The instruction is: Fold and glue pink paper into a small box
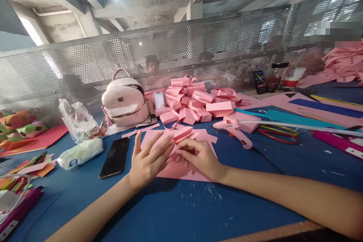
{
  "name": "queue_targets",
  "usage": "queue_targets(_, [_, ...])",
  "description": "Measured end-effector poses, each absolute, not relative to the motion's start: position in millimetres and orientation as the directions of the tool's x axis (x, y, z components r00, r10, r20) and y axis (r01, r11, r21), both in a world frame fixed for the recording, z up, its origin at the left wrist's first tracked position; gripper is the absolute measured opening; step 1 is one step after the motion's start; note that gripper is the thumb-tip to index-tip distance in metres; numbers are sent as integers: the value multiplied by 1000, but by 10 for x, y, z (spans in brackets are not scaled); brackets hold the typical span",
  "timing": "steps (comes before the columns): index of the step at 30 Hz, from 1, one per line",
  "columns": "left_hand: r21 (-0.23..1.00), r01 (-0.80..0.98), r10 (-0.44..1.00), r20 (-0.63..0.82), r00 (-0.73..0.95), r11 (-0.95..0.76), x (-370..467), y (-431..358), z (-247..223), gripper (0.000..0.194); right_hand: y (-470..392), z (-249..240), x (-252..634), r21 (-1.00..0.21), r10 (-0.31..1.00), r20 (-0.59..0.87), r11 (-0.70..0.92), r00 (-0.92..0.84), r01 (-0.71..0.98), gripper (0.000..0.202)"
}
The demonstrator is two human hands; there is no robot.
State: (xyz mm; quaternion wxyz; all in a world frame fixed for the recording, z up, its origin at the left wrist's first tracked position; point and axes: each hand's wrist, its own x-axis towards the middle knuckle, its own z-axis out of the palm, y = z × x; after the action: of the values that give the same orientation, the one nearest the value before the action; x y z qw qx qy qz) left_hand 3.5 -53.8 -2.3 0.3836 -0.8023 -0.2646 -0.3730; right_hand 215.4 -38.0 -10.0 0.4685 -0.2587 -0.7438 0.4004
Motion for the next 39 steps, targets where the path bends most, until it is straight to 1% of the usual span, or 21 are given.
queue_targets(2, [-493,692,91,777,623,-528,31,-540,12,28,-372,-95,2156,-827,759,494,561,-424,41,23])
queue_targets(4, [-540,682,68,758,649,-494,14,-542,29,26,-366,-94,2159,-808,757,506,584,-413,80,23])
queue_targets(9, [-580,669,61,733,678,-464,-27,-534,17,25,-336,-95,2181,-732,727,562,659,-394,173,20])
queue_targets(12, [-574,668,70,731,678,-473,-28,-527,13,26,-304,-100,2195,-694,701,585,693,-409,194,17])
queue_targets(17, [-552,674,76,744,664,-491,-22,-531,34,26,-279,-90,2202,-649,673,615,728,-410,221,17])
queue_targets(25, [-539,664,64,750,659,-518,-5,-533,31,25,-291,-55,2209,-617,654,630,749,-418,241,18])
queue_targets(32, [-544,658,50,749,660,-520,1,-535,32,23,-282,-50,2214,-579,609,661,785,-438,219,18])
queue_targets(39, [-541,658,45,754,656,-524,9,-561,20,26,-241,-53,2232,-479,529,718,847,-452,229,17])
